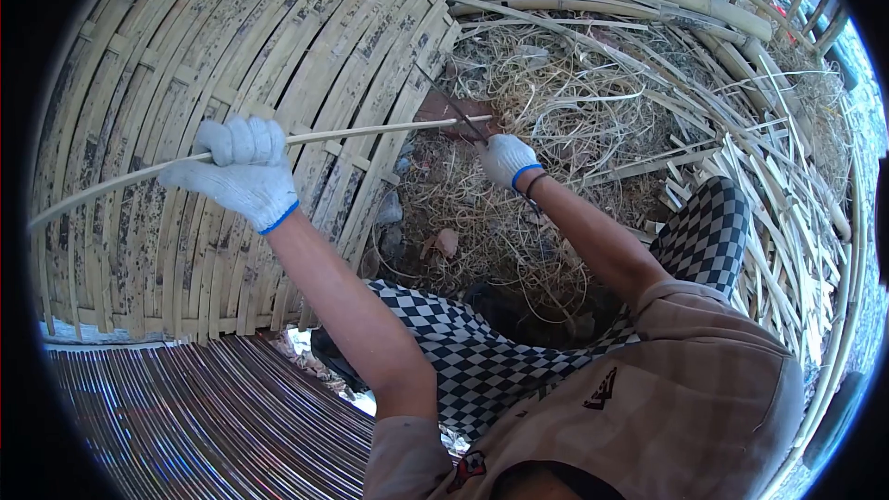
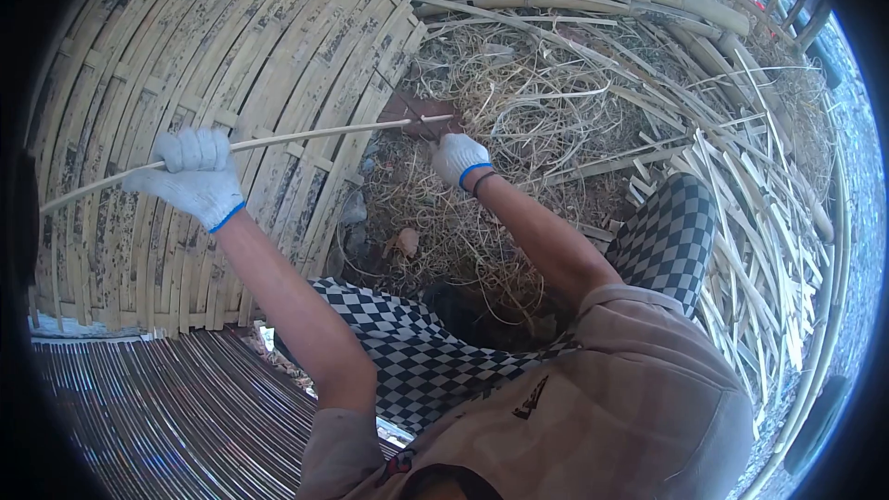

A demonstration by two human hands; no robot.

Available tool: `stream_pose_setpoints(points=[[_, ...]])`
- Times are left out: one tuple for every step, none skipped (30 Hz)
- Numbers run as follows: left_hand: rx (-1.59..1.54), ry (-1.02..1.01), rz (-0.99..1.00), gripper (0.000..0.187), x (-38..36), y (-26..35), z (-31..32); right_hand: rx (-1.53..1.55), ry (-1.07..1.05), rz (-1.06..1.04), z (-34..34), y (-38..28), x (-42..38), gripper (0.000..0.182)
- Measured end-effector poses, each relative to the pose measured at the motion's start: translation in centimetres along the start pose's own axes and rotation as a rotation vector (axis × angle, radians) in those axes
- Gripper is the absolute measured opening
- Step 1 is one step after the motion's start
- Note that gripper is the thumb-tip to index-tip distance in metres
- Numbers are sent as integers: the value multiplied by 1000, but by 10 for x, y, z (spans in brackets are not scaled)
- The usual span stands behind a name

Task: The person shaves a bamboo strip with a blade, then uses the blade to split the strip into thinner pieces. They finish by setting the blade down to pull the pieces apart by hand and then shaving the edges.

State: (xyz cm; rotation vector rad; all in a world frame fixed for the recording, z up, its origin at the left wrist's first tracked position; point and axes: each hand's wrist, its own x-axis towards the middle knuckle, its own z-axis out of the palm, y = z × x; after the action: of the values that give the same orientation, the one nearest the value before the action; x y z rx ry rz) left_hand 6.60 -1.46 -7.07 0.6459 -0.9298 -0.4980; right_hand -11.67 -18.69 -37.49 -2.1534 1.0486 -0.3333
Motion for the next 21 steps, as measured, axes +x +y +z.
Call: stream_pose_setpoints(points=[[-10, -4, -6, 83, -1, -1, 1, -13, 4, -30, -4, -4, -12, 50], [-22, -10, -8, 83, -1, -1, 1, -12, 1, -22, -5, -5, -20, 48], [-48, -27, -24, 83, 1, -1, 0, -10, -1, -19, -3, -7, -26, 47], [-50, -27, -26, 83, 0, -1, -3, -7, -4, -18, 1, -6, -30, 45], [-50, -28, -27, 83, -1, 1, -5, 36, -4, 48, 16, 13, -20, 42], [-56, -38, -19, 82, 0, 1, -5, 15, -92, 266, 37, 41, 2, 42], [-49, -18, -8, 83, 0, 1, -6, -57, -141, 249, 36, 52, 10, 43], [-40, 0, -2, 83, -2, 1, -8, -126, -191, 236, 35, 55, 15, 45], [-33, 16, 6, 83, 0, 1, -9, -100, -154, 205, 29, 50, 17, 44], [-44, 4, 5, 83, 2, 1, -8, -79, -126, 177, 20, 43, 13, 44], [-57, 0, 1, 83, 2, 1, -7, -63, -104, 150, 12, 38, 6, 43], [-67, 1, -9, 83, -1, 0, -6, -54, -67, 69, 5, 33, -4, 43], [-71, -1, -16, 83, -2, -1, -7, -41, -29, -12, 0, 27, -15, 43], [-73, -8, -22, 83, -1, -1, -6, -25, 13, -96, -3, 21, -21, 42], [-74, -15, -26, 83, -2, 1, -6, -103, 7, -12, 12, 35, -15, 36], [-76, -25, -33, 83, -3, 2, -6, -148, -56, 79, 38, 67, 3, 35], [-81, -38, -35, 83, -4, 2, -7, -251, -165, 52, 50, 92, 19, 35], [-87, -56, -36, 84, -3, 2, -5, -353, -268, 26, 45, 99, 28, 36], [-100, -81, -45, 84, 0, 4, -4, -448, -375, 4, 47, 102, 35, 37], [-114, -100, -54, 84, 0, 4, -4, -341, -282, 35, 51, 105, 40, 40], [-131, -106, -63, 85, -2, 3, -5, -242, -200, 67, 34, 88, 27, 44]])
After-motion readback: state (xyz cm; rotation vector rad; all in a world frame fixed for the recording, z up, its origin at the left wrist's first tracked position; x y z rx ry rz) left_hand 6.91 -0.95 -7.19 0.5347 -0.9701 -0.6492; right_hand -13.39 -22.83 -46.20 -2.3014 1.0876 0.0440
